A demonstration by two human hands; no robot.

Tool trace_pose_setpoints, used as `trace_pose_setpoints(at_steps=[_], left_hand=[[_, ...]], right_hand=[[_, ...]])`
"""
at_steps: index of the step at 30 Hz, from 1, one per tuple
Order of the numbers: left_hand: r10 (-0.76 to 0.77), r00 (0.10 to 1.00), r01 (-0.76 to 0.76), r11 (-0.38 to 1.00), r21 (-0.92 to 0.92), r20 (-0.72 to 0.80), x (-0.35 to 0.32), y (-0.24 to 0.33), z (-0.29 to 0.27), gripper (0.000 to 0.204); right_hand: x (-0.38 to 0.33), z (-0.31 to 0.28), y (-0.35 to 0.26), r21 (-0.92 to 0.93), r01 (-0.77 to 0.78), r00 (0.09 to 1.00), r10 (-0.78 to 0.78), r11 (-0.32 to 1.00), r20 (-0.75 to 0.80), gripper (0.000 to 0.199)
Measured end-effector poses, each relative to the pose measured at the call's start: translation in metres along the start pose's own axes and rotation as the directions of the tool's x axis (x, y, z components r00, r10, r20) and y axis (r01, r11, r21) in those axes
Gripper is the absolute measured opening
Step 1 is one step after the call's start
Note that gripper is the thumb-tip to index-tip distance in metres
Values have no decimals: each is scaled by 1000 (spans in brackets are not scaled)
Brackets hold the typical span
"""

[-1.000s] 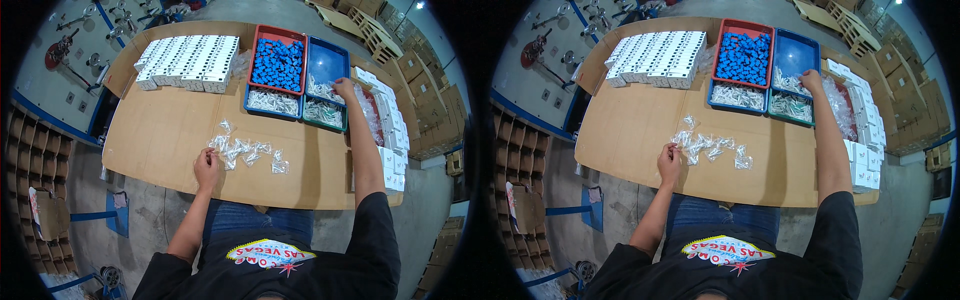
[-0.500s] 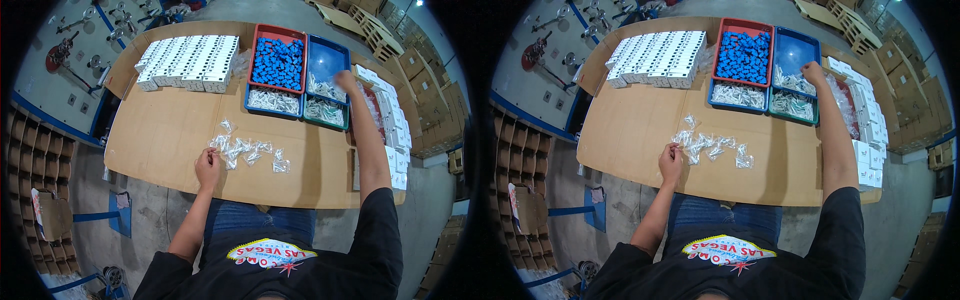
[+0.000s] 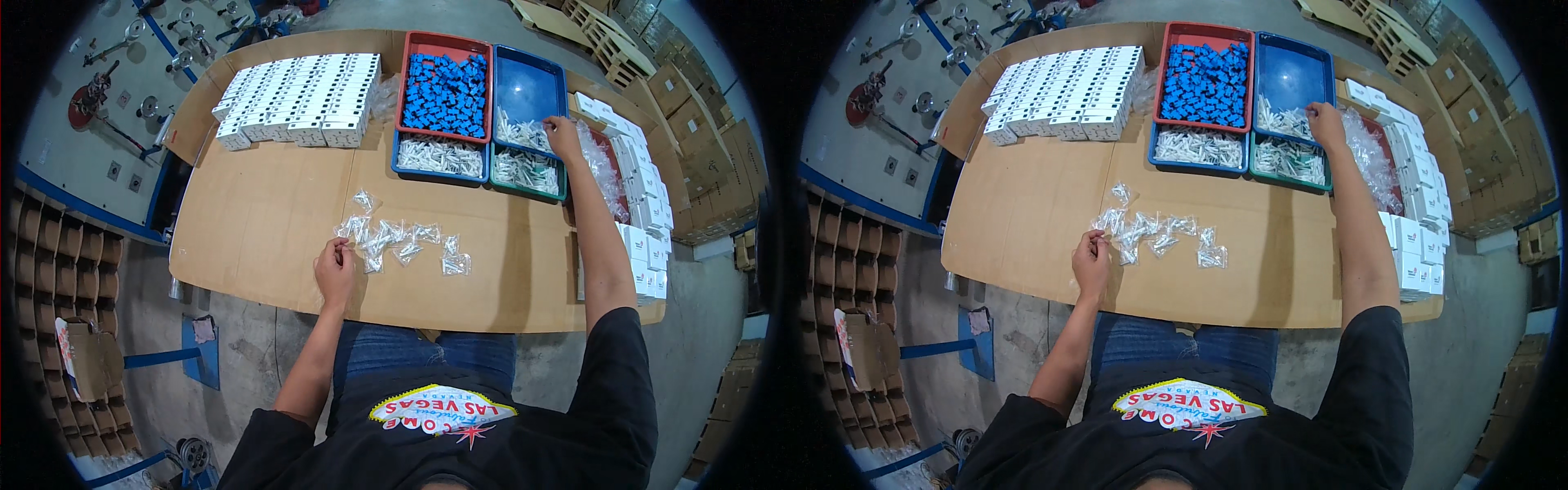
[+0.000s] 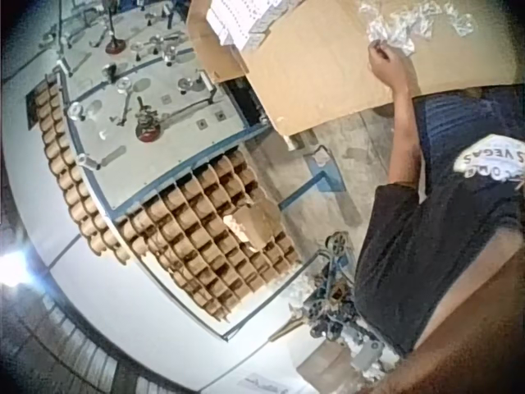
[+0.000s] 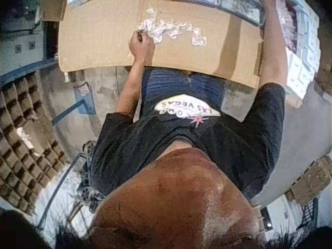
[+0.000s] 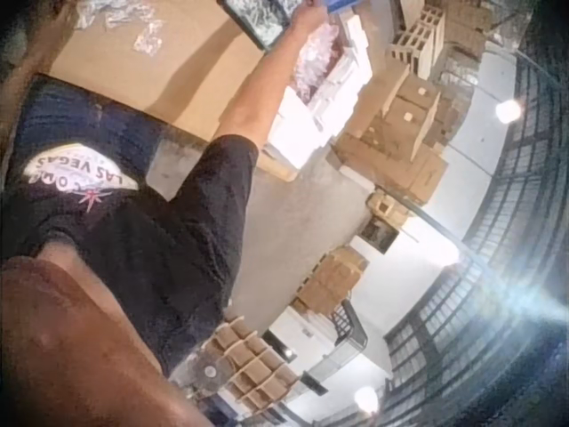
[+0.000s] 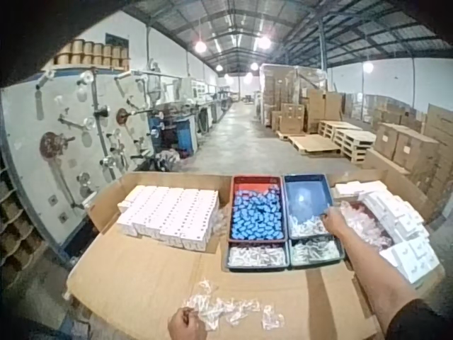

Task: The person opens a small white box and places it on the table. They then pick up small plastic bags containing white components from the table and place them into the open box. The person repeats this process, handling multiple bags and placing them into the box one by one.

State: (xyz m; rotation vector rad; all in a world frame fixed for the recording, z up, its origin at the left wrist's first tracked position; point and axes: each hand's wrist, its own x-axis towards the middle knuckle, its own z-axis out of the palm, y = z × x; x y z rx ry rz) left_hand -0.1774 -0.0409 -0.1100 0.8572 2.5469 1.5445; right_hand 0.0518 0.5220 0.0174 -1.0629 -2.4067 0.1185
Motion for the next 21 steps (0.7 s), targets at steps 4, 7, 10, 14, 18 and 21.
trace_pose_setpoints(at_steps=[4, 7, 10, 14, 18, 21], left_hand=[[-75, 997, 75, 997, -24, -4, -2, 3, -2, 16], [-96, 995, 96, 995, -24, -8, -1, 9, -3, 16], [-101, 995, 101, 995, -2, 8, 0, 9, -3, 16], [-91, 996, 92, 996, -17, 12, 2, 7, 2, 16], [-98, 995, 97, 995, -31, -10, -2, 7, 0, 16], [-100, 995, 100, 995, -19, -22, -3, 7, -4, 16]], right_hand=[[-9, 9, 2, 20, -30, 994, 31, 999, -100, 22], [-10, 14, 31, 214, -315, 936, 339, 925, -89, 22], [-16, 7, 79, 530, -617, 717, 693, 582, 75, 25], [-26, -21, 120, 833, -414, 591, 804, 367, -61, 22], [-72, -27, 84, 777, -330, 827, 561, 536, -35, 19], [-167, -8, -30, 576, -421, 904, 269, 701, 334, 16]])
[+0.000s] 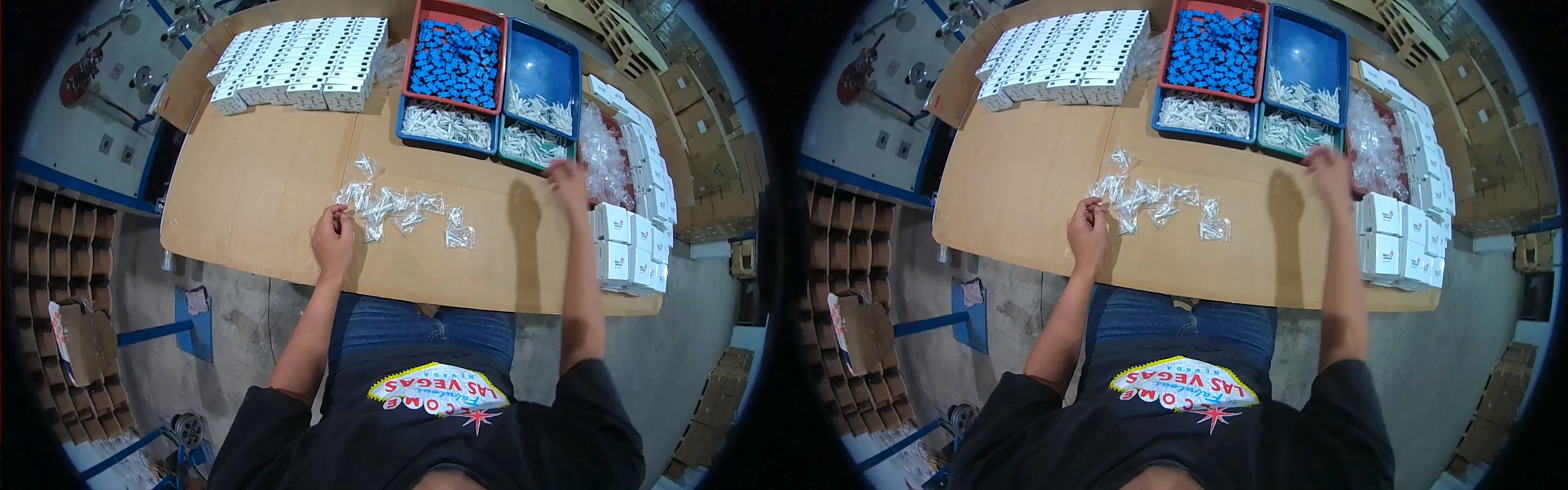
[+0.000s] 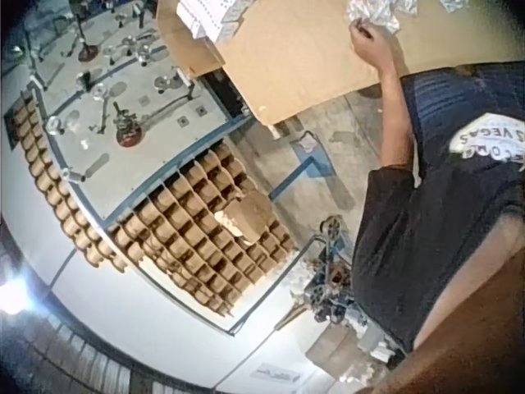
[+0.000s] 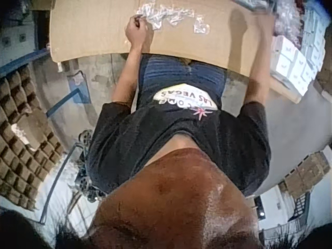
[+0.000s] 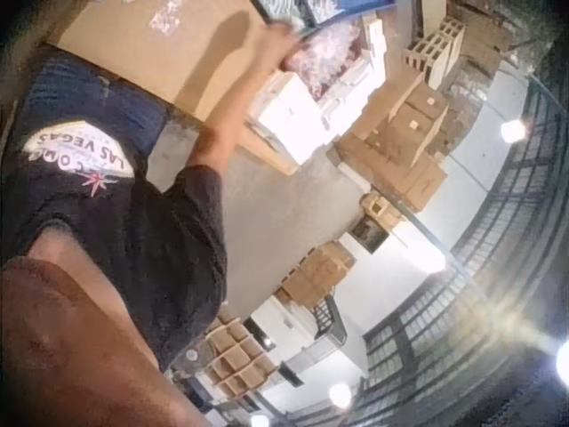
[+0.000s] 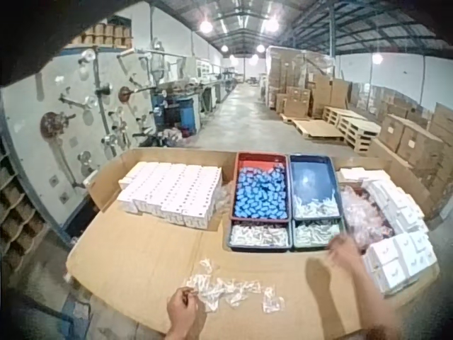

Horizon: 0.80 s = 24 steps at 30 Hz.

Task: The person opens a small white box and places it on the table. They then pick up small plastic bags containing white components from the table and place them into the open box. The person repeats this process, handling multiple bags and placing them into the box one by one.

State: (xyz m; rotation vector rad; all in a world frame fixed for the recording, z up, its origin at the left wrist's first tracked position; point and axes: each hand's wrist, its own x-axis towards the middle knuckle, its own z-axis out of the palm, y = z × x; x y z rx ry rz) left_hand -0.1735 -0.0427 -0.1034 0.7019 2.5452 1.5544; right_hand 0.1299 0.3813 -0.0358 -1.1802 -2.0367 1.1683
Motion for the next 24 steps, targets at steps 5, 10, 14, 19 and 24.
trace_pose_setpoints(at_steps=[5, 10, 14, 19, 24], left_hand=[[36, 999, -36, 999, 10, 22, 2, 2, 4, 16], [9, 999, -11, 1000, 25, 47, 2, 0, 1, 17], [4, 999, -4, 1000, -10, 47, 2, 0, 3, 17], [11, 999, -11, 1000, 4, 41, 2, -2, 4, 17], [15, 1000, -15, 1000, 25, 16, -1, 0, 3, 16]], right_hand=[[-123, 122, -25, -91, 105, 985, -90, 990, 149, 22], [-139, 152, -65, -201, 465, 885, -442, 862, 147, 29], [-129, 135, -69, -241, 588, 783, -469, 772, 409, 32], [-136, 112, -65, -371, 463, 869, -330, 805, 368, 28], [-145, 108, -66, -466, 338, 924, -195, 818, 328, 29]])
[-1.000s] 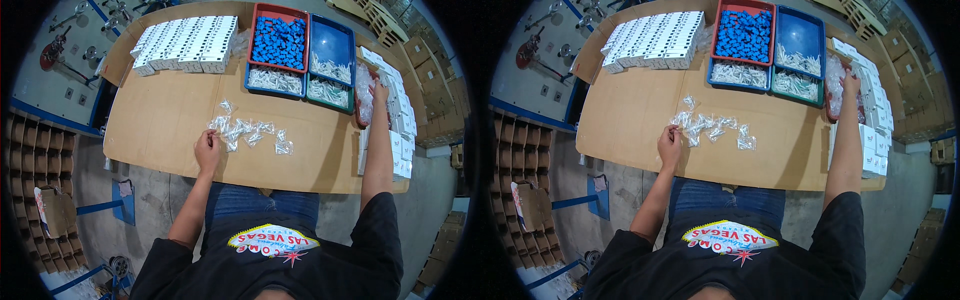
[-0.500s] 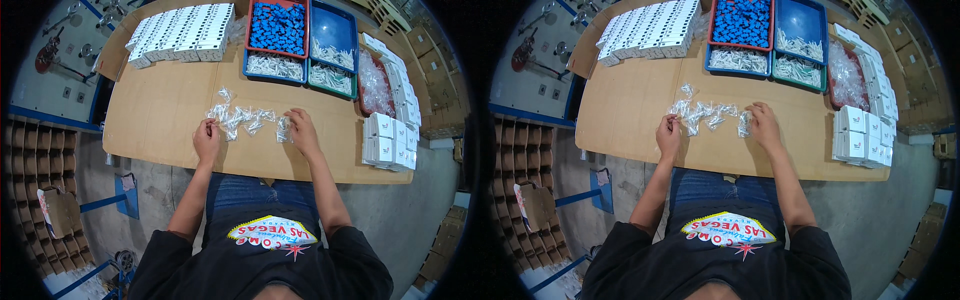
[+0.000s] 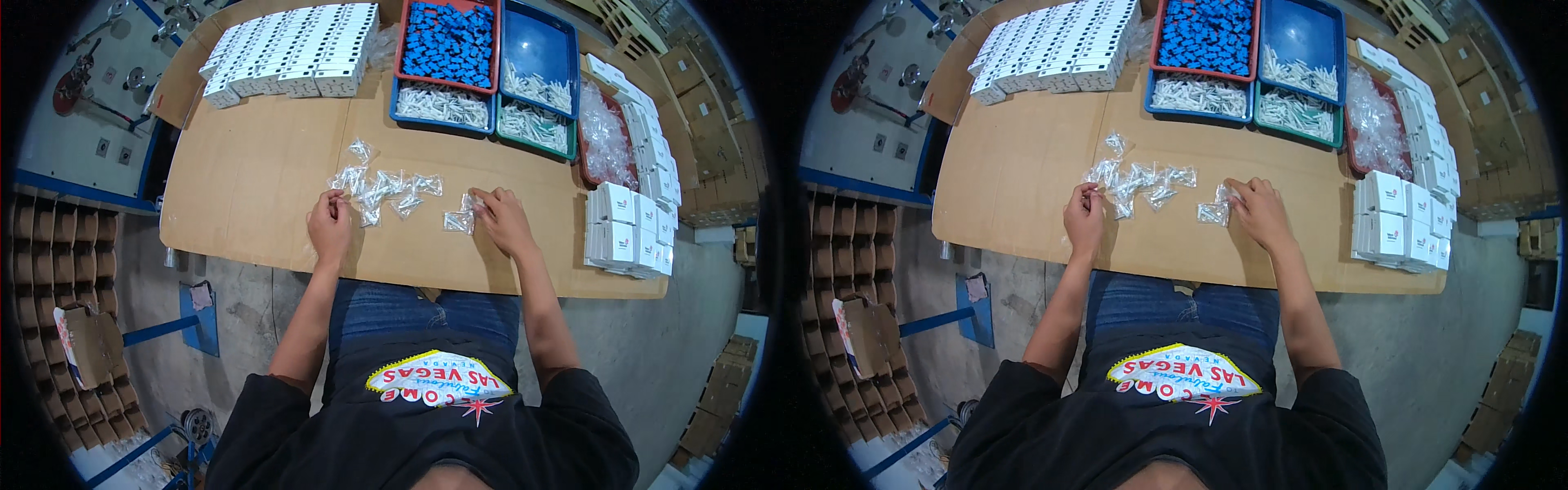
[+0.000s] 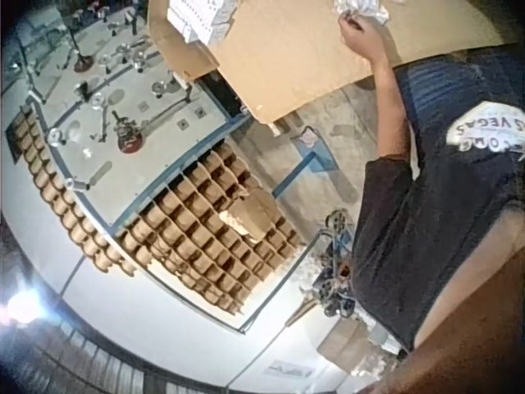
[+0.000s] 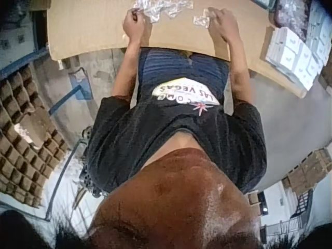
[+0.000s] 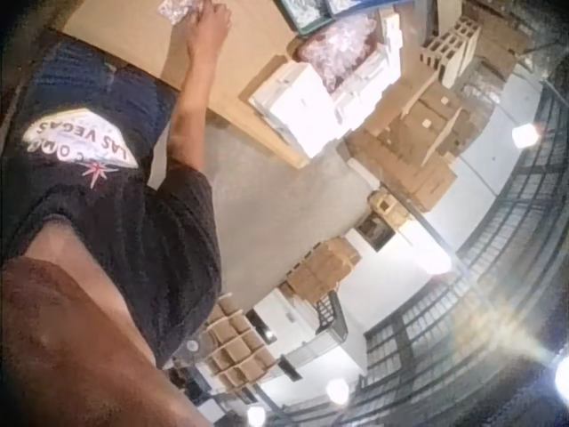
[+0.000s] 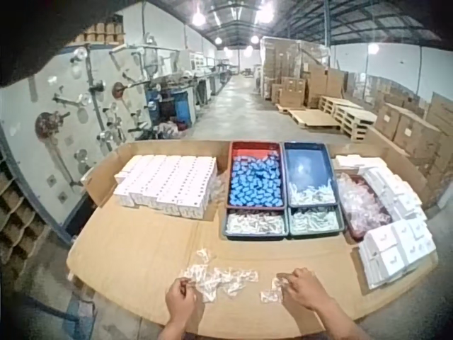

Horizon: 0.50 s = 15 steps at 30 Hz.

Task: The person opens a small white box and places it on the table. They then pick up small plastic bags containing white components from the table and place them into the open box. The person repeats this process, handling multiple bags and placing them into the box one by one.

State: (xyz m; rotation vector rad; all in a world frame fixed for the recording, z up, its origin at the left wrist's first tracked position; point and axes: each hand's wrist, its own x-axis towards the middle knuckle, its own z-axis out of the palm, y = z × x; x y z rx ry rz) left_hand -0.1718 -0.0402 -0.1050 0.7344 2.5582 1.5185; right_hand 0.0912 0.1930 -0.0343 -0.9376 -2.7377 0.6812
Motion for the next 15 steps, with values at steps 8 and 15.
trace_pose_setpoints(at_steps=[8, 15], left_hand=[[-73, 997, 75, 989, -128, 27, 2, 0, 1, 16], [-30, 999, 32, 998, -52, 35, 2, 1, -1, 16]], right_hand=[[3, 15, 26, 419, -20, 992, 69, 908, -102, 27], [-3, 3, 35, 979, -154, 886, 456, 133, 78, 25]])
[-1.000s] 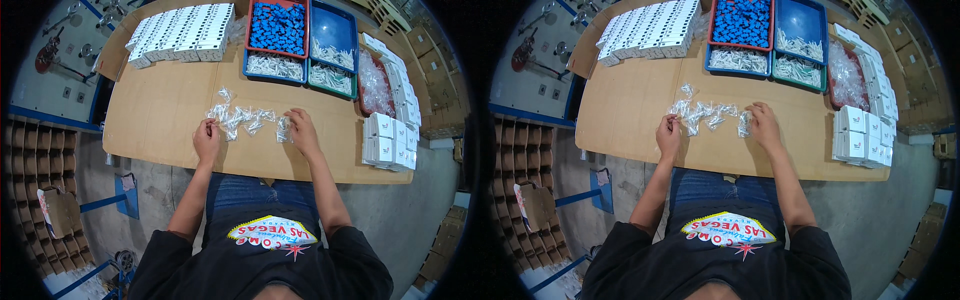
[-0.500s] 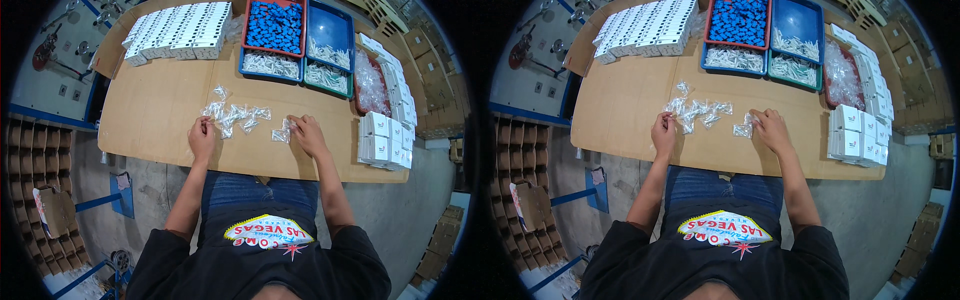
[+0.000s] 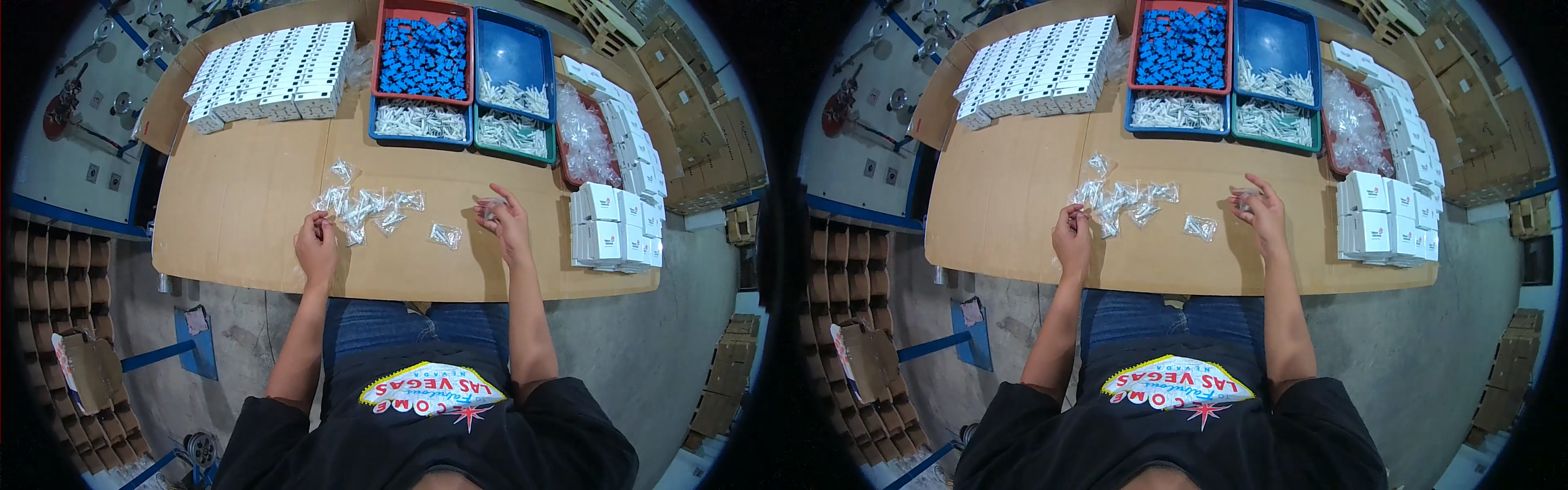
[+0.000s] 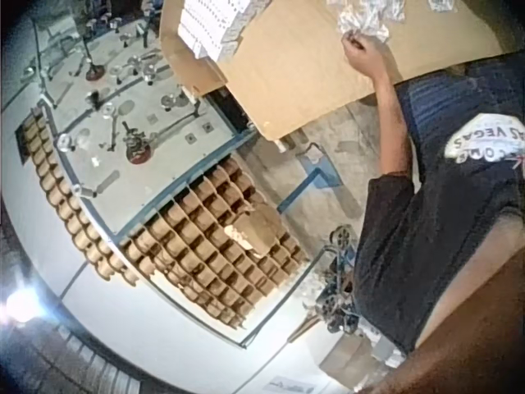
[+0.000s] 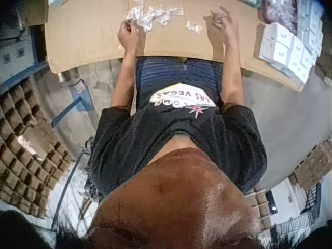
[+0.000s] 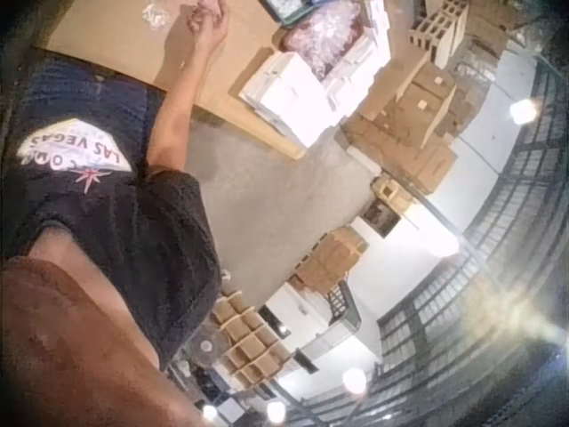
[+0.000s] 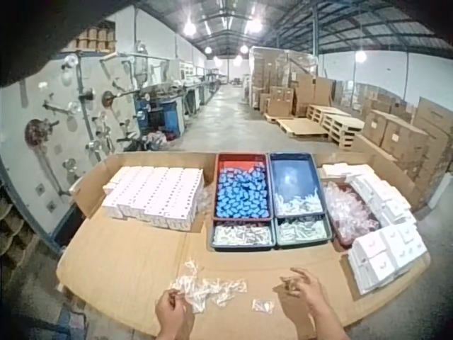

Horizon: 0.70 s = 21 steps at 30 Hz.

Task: The person opens a small white box and places it on the table. They then pick up small plastic bags containing white components from the table and place them into the open box. The person repeats this process, handling multiple bags and placing them into the box one by one.

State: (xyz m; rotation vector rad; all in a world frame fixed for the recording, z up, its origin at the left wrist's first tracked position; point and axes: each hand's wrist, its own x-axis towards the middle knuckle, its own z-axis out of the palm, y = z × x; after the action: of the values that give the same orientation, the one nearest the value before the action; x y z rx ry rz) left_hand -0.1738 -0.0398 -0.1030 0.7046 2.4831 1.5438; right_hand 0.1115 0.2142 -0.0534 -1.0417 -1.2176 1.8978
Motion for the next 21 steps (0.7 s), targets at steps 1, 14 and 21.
trace_pose_setpoints(at_steps=[1, 14, 21], left_hand=[[-10, 1000, 10, 1000, -17, 4, 0, 1, 0, 16], [17, 1000, -17, 1000, -11, -10, -1, -2, 1, 16], [105, 994, -105, 992, 63, -3, 1, -4, -1, 16]], right_hand=[[-2, -4, -2, 85, -25, 1000, 26, 996, -8, 26], [16, -16, -19, 6, 9, 993, -8, 1000, -114, 26], [61, 16, -22, 44, 0, 997, 4, 999, -80, 27]])
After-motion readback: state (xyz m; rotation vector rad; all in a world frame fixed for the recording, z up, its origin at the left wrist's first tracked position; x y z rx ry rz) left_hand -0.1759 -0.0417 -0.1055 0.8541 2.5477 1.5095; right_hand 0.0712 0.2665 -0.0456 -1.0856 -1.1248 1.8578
